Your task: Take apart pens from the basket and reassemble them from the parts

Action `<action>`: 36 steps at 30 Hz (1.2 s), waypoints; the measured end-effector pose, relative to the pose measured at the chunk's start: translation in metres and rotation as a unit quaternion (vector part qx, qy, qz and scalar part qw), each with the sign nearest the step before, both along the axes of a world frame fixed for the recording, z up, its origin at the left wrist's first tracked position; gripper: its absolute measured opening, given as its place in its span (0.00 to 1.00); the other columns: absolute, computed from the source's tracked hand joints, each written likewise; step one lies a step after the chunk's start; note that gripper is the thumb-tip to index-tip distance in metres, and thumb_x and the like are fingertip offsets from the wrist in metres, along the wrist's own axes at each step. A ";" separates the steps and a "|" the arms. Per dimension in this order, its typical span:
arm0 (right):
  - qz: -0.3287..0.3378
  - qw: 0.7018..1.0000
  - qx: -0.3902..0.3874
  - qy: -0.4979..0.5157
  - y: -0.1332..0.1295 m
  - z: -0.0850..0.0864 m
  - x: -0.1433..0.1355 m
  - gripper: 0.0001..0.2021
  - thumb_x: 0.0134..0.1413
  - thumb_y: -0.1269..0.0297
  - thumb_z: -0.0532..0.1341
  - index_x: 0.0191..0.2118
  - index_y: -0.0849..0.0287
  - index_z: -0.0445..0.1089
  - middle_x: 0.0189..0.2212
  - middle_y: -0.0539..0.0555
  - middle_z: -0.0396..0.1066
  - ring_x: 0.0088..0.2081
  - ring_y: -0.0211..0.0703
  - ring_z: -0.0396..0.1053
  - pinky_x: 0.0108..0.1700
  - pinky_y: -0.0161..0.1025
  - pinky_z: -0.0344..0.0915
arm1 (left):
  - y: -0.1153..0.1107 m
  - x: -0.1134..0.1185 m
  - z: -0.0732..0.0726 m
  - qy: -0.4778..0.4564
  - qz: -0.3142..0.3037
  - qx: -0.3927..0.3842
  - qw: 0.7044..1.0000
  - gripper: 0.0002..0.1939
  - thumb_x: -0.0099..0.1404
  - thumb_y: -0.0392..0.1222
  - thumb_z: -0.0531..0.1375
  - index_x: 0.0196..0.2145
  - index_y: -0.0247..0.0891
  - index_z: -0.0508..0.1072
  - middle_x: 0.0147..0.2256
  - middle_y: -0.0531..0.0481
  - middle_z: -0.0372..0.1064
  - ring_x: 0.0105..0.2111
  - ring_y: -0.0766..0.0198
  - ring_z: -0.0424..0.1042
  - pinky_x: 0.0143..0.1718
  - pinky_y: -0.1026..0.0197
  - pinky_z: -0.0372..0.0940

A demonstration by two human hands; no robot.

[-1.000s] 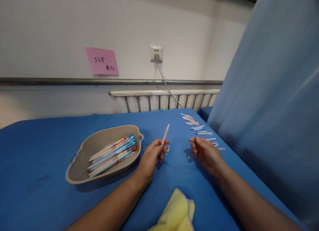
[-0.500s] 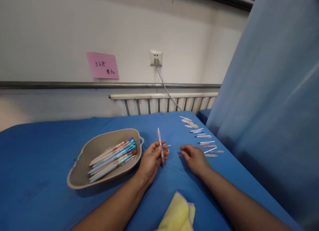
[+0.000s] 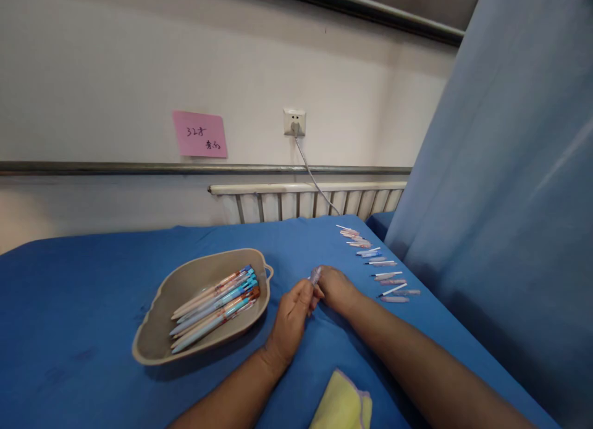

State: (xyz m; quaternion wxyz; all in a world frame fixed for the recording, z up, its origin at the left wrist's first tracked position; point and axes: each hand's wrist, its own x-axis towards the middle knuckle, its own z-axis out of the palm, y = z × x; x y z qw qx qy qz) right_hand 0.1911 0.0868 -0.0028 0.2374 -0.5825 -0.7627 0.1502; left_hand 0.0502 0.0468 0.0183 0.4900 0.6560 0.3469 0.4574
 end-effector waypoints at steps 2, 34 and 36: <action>-0.007 1.000 0.011 -0.012 -0.003 -0.001 0.004 0.05 0.49 0.71 0.58 0.33 0.62 0.70 0.34 0.59 0.71 0.37 0.48 0.68 0.41 0.39 0.60 | -0.004 0.000 0.000 0.028 -0.008 0.020 0.999 0.23 0.65 0.57 0.47 0.27 0.36 0.69 0.22 0.54 0.58 0.24 0.66 0.57 0.27 0.65 0.53; -0.048 0.865 0.131 0.482 -0.116 0.039 0.038 0.03 0.55 0.67 0.60 0.36 0.55 0.70 0.28 0.49 0.73 0.30 0.39 0.71 0.36 0.39 0.68 | -0.017 0.009 0.000 0.215 -0.042 0.138 0.966 0.16 0.65 0.46 0.51 0.23 0.37 0.65 0.20 0.55 0.57 0.23 0.67 0.58 0.27 0.64 0.52; -0.044 0.870 0.137 0.472 -0.116 0.038 0.038 0.03 0.55 0.68 0.60 0.36 0.55 0.70 0.28 0.49 0.73 0.30 0.39 0.71 0.36 0.39 0.68 | -0.018 0.009 0.000 0.217 -0.043 0.137 0.966 0.16 0.65 0.46 0.51 0.23 0.37 0.66 0.20 0.55 0.57 0.23 0.67 0.57 0.26 0.64 0.52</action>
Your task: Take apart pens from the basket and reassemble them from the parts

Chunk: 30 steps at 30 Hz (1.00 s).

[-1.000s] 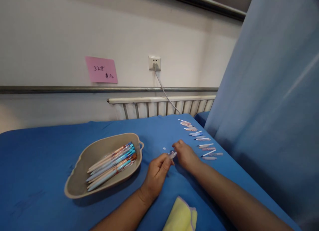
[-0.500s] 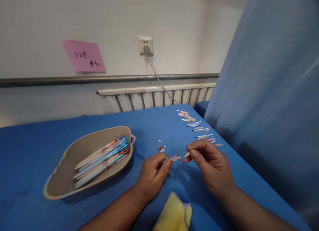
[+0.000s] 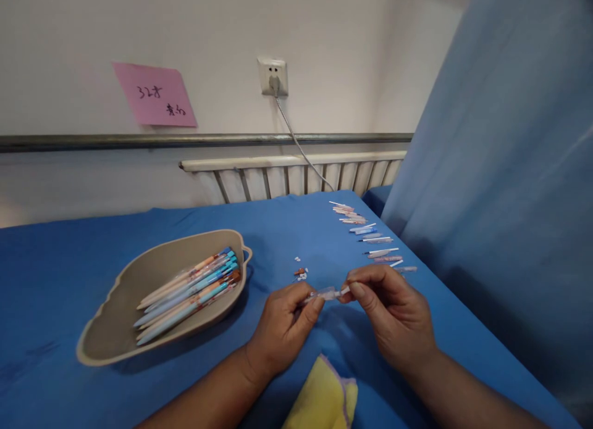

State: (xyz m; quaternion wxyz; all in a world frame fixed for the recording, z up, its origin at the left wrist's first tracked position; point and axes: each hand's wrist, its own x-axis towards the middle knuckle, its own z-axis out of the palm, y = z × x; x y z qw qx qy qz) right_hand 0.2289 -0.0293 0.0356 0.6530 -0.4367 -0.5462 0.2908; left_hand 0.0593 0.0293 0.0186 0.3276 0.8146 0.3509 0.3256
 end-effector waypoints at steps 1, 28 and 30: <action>-0.002 1.000 0.001 -0.008 0.000 0.000 0.000 0.03 0.55 0.68 0.60 0.36 0.55 0.70 0.28 0.49 0.73 0.30 0.39 0.71 0.36 0.39 0.68 | 0.000 0.000 0.000 0.002 0.000 -0.001 1.000 0.16 0.65 0.46 0.51 0.24 0.37 0.66 0.20 0.55 0.57 0.23 0.67 0.57 0.26 0.64 0.51; 0.009 0.977 -0.012 -0.214 0.009 -0.004 0.012 0.04 0.56 0.67 0.57 0.32 0.57 0.67 0.24 0.47 0.67 0.25 0.35 0.64 0.30 0.33 0.61 | 0.001 0.001 0.002 0.034 0.072 0.091 0.993 0.11 0.62 0.45 0.57 0.25 0.37 0.68 0.23 0.54 0.62 0.25 0.66 0.62 0.30 0.65 0.54; 0.011 0.972 0.002 -0.233 0.009 -0.002 0.014 0.04 0.57 0.68 0.56 0.32 0.57 0.66 0.24 0.48 0.67 0.26 0.36 0.65 0.30 0.33 0.60 | 0.001 0.002 0.002 0.035 0.065 0.070 0.995 0.13 0.63 0.46 0.56 0.24 0.37 0.67 0.22 0.55 0.61 0.24 0.67 0.61 0.29 0.65 0.53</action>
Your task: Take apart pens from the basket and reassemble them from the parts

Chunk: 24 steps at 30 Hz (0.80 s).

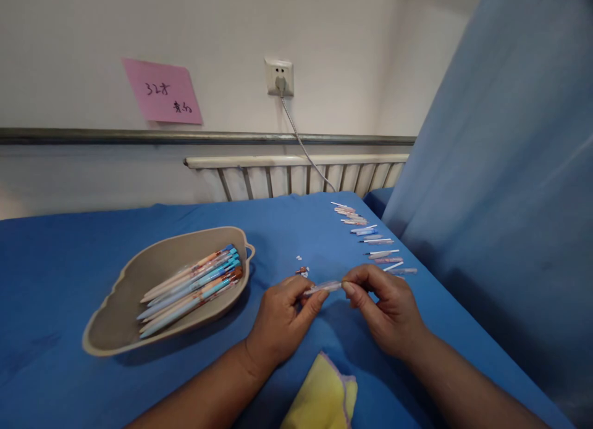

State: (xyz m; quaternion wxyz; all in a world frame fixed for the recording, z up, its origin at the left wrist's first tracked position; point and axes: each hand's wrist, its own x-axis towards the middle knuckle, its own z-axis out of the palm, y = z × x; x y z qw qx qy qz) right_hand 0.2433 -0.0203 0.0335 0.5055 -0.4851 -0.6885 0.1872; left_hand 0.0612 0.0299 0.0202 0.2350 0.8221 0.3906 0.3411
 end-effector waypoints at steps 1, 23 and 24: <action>0.002 1.000 0.007 -0.009 0.000 0.001 0.001 0.04 0.57 0.69 0.55 0.32 0.56 0.66 0.24 0.48 0.67 0.26 0.36 0.65 0.30 0.33 0.60 | 0.000 0.000 0.000 -0.003 -0.006 -0.015 1.000 0.14 0.63 0.46 0.55 0.23 0.37 0.67 0.21 0.56 0.59 0.24 0.68 0.60 0.28 0.66 0.53; 0.071 0.991 -0.066 0.097 0.006 0.000 0.008 0.06 0.60 0.66 0.54 0.41 0.56 0.66 0.26 0.47 0.66 0.26 0.34 0.65 0.31 0.34 0.63 | 0.006 0.005 -0.005 -0.076 -0.092 -0.216 0.969 0.21 0.65 0.51 0.52 0.21 0.34 0.68 0.19 0.58 0.55 0.22 0.70 0.56 0.24 0.67 0.52; 0.067 0.988 -0.076 0.118 0.006 -0.001 0.008 0.07 0.60 0.65 0.54 0.42 0.56 0.65 0.25 0.47 0.66 0.25 0.34 0.65 0.30 0.34 0.64 | 0.006 0.004 -0.004 -0.077 -0.085 -0.211 0.971 0.21 0.65 0.51 0.52 0.21 0.34 0.68 0.19 0.57 0.55 0.22 0.70 0.56 0.24 0.67 0.52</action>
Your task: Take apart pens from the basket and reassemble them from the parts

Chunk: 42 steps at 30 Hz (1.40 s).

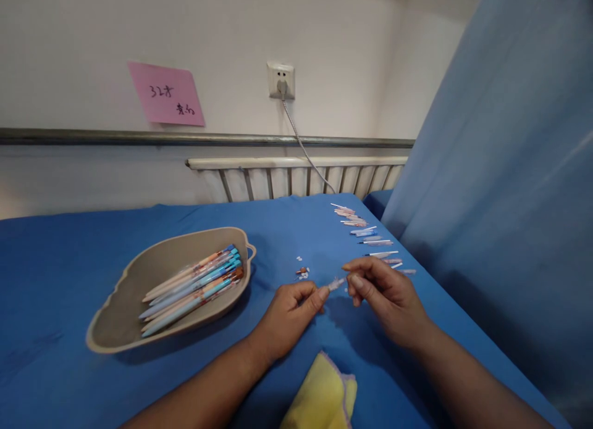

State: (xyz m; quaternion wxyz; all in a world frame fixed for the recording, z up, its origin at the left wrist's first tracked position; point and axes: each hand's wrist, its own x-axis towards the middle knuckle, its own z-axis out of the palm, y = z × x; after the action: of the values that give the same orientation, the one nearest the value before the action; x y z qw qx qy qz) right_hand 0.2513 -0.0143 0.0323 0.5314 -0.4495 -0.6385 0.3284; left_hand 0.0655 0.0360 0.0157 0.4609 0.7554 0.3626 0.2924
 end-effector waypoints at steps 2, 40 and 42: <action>-0.014 1.000 -0.017 0.018 0.001 -0.002 -0.001 0.07 0.59 0.63 0.56 0.41 0.57 0.66 0.23 0.46 0.65 0.23 0.34 0.65 0.28 0.33 0.63 | 0.000 0.000 0.000 0.004 0.012 0.012 1.000 0.21 0.65 0.51 0.51 0.21 0.34 0.68 0.19 0.57 0.54 0.22 0.70 0.56 0.25 0.67 0.52; -0.077 0.972 -0.081 -0.204 0.006 -0.003 -0.003 0.13 0.58 0.56 0.52 0.26 0.56 0.60 0.18 0.45 0.60 0.22 0.36 0.58 0.25 0.33 0.51 | -0.006 -0.002 0.011 0.266 0.065 0.247 0.930 0.21 0.67 0.54 0.47 0.24 0.38 0.66 0.23 0.52 0.67 0.23 0.65 0.65 0.25 0.65 0.51; -0.084 0.969 -0.082 -0.220 0.006 -0.004 -0.004 0.17 0.60 0.54 0.50 0.23 0.57 0.59 0.17 0.46 0.58 0.21 0.36 0.58 0.26 0.34 0.51 | -0.006 -0.003 0.011 0.267 0.069 0.258 0.926 0.20 0.67 0.53 0.47 0.25 0.38 0.66 0.24 0.51 0.68 0.23 0.65 0.65 0.25 0.64 0.51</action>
State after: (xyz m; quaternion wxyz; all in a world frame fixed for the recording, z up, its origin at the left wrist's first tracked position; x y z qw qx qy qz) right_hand 0.2471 -0.0082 0.0286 0.3648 -0.6046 -0.6705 0.2276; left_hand 0.0630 0.0302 0.0272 0.1143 0.8714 0.4356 0.1944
